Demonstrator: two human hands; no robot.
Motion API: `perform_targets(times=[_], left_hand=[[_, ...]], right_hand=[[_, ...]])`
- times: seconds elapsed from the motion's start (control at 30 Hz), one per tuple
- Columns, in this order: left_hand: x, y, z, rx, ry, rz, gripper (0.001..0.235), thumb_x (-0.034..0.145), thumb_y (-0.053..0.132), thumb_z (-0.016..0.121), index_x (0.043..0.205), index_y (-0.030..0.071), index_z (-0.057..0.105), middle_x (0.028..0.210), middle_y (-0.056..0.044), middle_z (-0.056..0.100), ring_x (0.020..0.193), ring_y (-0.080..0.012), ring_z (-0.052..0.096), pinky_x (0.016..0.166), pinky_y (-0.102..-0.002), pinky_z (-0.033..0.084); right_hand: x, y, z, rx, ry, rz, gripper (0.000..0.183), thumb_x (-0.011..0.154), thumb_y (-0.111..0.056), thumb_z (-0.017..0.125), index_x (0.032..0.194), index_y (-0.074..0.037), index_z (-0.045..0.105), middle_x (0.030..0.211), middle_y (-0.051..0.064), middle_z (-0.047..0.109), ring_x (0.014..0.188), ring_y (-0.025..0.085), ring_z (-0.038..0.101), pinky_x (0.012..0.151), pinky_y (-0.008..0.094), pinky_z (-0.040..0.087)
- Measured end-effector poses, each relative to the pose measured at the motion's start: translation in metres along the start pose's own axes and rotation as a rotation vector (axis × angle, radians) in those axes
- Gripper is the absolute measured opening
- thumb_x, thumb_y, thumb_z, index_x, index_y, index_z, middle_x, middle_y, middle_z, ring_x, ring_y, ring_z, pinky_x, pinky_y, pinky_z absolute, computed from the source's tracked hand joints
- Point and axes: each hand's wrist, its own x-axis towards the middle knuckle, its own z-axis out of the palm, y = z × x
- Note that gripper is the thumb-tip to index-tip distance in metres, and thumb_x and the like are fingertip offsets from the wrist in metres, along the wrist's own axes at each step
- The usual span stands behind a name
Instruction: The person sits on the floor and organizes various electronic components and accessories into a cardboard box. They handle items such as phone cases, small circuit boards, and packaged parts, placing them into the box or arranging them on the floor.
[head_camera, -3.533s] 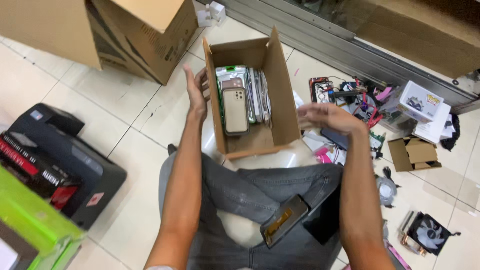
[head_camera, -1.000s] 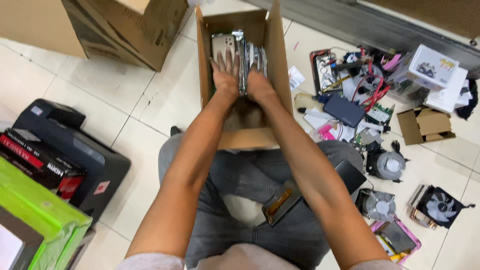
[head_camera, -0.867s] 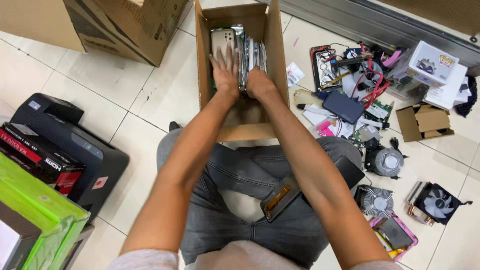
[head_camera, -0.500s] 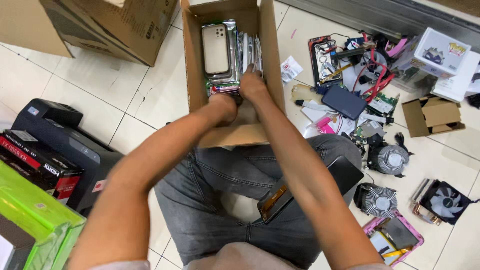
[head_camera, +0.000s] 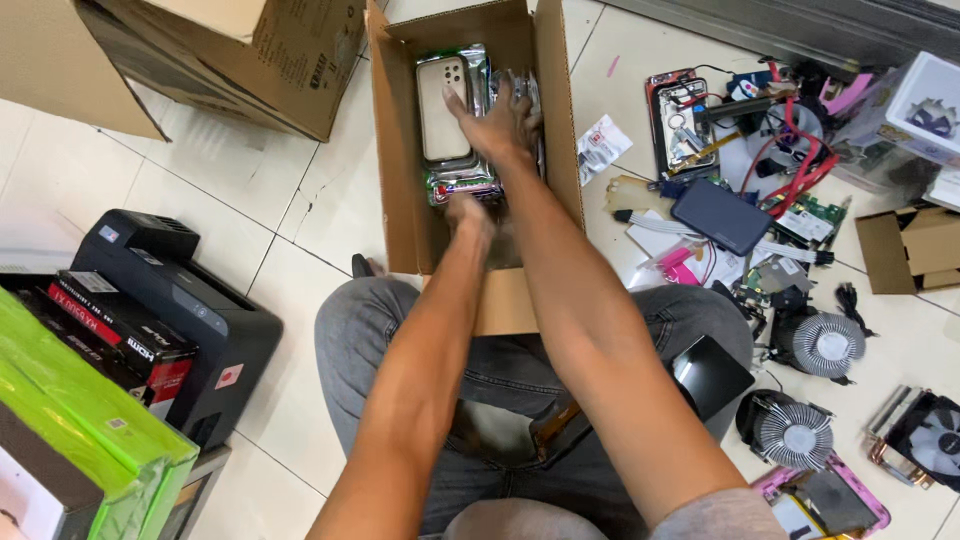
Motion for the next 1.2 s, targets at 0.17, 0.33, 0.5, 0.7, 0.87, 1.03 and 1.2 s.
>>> perform_targets(times=[0.17,0.33,0.5,0.7,0.87,1.03,1.2], left_hand=[[0.034,0.009,0.004,-0.885,0.033,-0.468,0.036,0.102,0.019,0.042,0.124,0.017,0.07,0.121,-0.003,0.072,0.111,-0.0204,0.071,0.089,-0.034,0.058],[0.043,0.015,0.022,-1.209,0.021,-0.561,0.039,0.096,0.031,0.046,0.124,0.016,0.069,0.119,-0.004,0.071,0.11,-0.0219,0.07,0.089,-0.037,0.059],[0.026,0.011,0.005,-1.611,0.031,-0.668,0.05,0.088,0.045,0.05,0.123,0.015,0.068,0.115,-0.006,0.071,0.109,-0.0238,0.07,0.09,-0.04,0.059],[0.004,0.0,-0.012,-2.081,0.073,-0.793,0.066,0.078,0.062,0.055,0.122,0.013,0.067,0.111,-0.008,0.071,0.108,-0.026,0.07,0.09,-0.044,0.059],[-0.014,-0.009,-0.011,-2.455,0.121,-0.904,0.082,0.07,0.076,0.06,0.121,0.012,0.065,0.107,-0.01,0.07,0.106,-0.0279,0.07,0.091,-0.048,0.059],[-0.026,-0.01,-0.021,-2.833,0.168,-0.974,0.098,0.062,0.09,0.064,0.12,0.011,0.064,0.104,-0.011,0.07,0.105,-0.0298,0.07,0.091,-0.052,0.059],[-0.038,-0.008,-0.041,-3.124,0.179,-1.003,0.112,0.056,0.102,0.068,0.12,0.01,0.063,0.101,-0.013,0.07,0.104,-0.0313,0.07,0.092,-0.054,0.059]], right_hand=[[0.0,0.017,0.018,-0.202,0.236,-0.197,0.106,0.079,-0.092,0.036,0.164,-0.035,0.008,0.17,0.022,0.016,0.155,0.042,0.014,0.121,0.059,0.011],[0.015,0.028,0.032,-0.279,0.307,-0.211,0.108,0.079,-0.094,0.034,0.164,-0.031,0.013,0.165,0.024,0.027,0.15,0.041,0.025,0.12,0.056,0.015],[0.013,0.023,0.029,-0.254,0.324,-0.195,0.109,0.076,-0.093,0.043,0.164,-0.034,0.018,0.162,0.024,0.032,0.147,0.044,0.029,0.119,0.057,0.018],[0.008,0.022,0.024,-0.201,0.299,-0.186,0.107,0.075,-0.09,0.051,0.163,-0.035,0.02,0.164,0.025,0.026,0.149,0.045,0.025,0.12,0.056,0.017],[0.0,0.019,0.024,-0.193,0.324,-0.171,0.098,0.08,-0.089,0.063,0.156,-0.038,0.029,0.143,0.013,0.044,0.14,0.04,0.041,0.118,0.052,0.028],[0.001,0.013,0.019,-0.128,0.291,-0.174,0.1,0.078,-0.087,0.066,0.156,-0.036,0.029,0.146,0.015,0.041,0.141,0.041,0.039,0.119,0.053,0.026],[0.003,0.001,0.011,-0.095,0.255,-0.14,0.105,0.077,-0.083,0.07,0.154,-0.021,0.034,0.147,0.02,0.041,0.142,0.042,0.038,0.119,0.055,0.026]])
